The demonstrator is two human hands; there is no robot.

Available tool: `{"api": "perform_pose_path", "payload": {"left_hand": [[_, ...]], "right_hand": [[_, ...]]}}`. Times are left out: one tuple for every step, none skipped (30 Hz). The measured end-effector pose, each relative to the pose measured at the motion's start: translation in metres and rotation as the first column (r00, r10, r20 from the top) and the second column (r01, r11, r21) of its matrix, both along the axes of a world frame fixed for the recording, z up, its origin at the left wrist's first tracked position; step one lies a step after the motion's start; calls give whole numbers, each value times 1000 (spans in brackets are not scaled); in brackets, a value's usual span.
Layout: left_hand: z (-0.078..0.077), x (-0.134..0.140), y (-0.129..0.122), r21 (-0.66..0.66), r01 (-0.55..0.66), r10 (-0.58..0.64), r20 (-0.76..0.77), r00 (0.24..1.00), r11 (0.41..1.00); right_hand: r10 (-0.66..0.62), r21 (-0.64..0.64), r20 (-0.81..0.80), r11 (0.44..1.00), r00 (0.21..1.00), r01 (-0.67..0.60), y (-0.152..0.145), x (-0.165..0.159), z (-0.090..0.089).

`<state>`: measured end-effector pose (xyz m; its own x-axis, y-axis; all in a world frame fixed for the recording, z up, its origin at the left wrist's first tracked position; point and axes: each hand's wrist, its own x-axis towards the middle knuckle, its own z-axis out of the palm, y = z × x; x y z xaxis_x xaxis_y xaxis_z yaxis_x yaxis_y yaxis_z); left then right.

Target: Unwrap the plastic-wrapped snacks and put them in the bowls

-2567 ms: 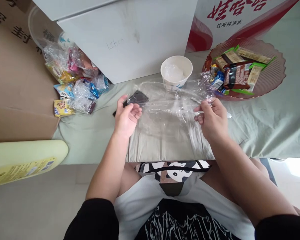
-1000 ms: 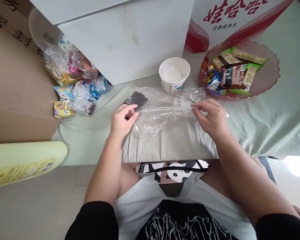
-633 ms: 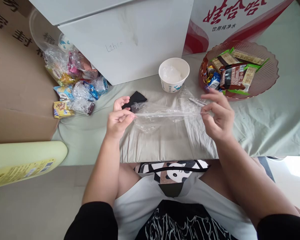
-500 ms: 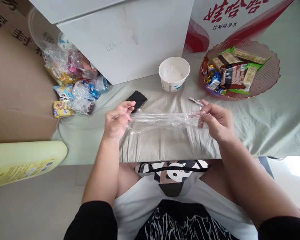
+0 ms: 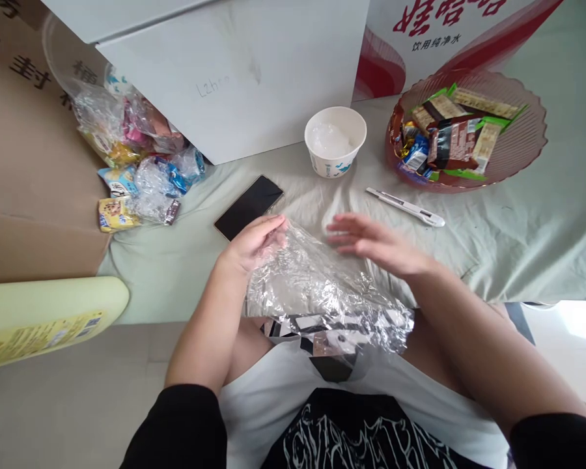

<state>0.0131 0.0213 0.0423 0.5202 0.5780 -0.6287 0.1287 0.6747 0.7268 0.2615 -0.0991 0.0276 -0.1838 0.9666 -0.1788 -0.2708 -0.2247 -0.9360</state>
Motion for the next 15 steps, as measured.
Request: {"api": "perform_pose_path", "payload": {"left_hand": [[-1, 3, -2, 8, -10, 10, 38, 999, 1000], [-2, 5, -4, 27, -57, 54, 92, 994, 998], [-2, 7, -6, 57, -127, 117, 151, 982, 990], [-2, 10, -10, 98, -202, 179, 206, 962, 975], [-1, 12, -13, 142, -261, 221, 247, 943, 955], [0, 16, -17, 185, -290, 234, 271, 934, 939], [1, 19, -22, 220, -285, 220, 280, 934, 933], [1, 23, -27, 239, -250, 179, 283, 942, 938], [1, 26, -31, 246, -201, 125, 294, 948, 948], [0, 29, -36, 245, -154, 71, 317, 946, 957], [-2, 32, -40, 239, -111, 22, 346, 938, 965], [-4, 34, -43, 230, -80, -11, 368, 930, 970], [-6, 35, -46, 220, -62, -25, 371, 928, 974], [-9, 35, -47, 208, -58, -20, 353, 935, 976], [-12, 35, -48, 195, -55, -9, 312, 950, 979]], "right_hand": [[160, -29, 12, 987, 987, -160, 0, -8, 0], [287, -52, 24, 957, 958, -286, 1, -15, 0], [361, -62, 35, 932, 932, -358, 1, -21, 0], [377, -59, 46, 926, 925, -374, 1, -26, -1], [337, -47, 61, 941, 940, -334, 1, -30, -2], [253, -31, 76, 968, 965, -251, 1, -32, -3], [140, -18, 95, 990, 985, -139, 2, -34, -5], [25, -12, 121, 1000, 992, -23, 2, -35, -6], [-78, -10, 153, 997, 985, 81, 1, -36, -8], [-161, -9, 187, 986, 969, 166, 1, -37, -9], [-220, -4, 219, 974, 950, 227, 0, -38, -9], [-249, 2, 250, 967, 936, 256, -1, -39, -8], [-253, 7, 278, 965, 927, 261, -2, -40, -7], [-241, 12, 298, 968, 923, 249, -3, -41, -6], [-225, 18, 313, 973, 923, 231, -4, -41, -4]]}}
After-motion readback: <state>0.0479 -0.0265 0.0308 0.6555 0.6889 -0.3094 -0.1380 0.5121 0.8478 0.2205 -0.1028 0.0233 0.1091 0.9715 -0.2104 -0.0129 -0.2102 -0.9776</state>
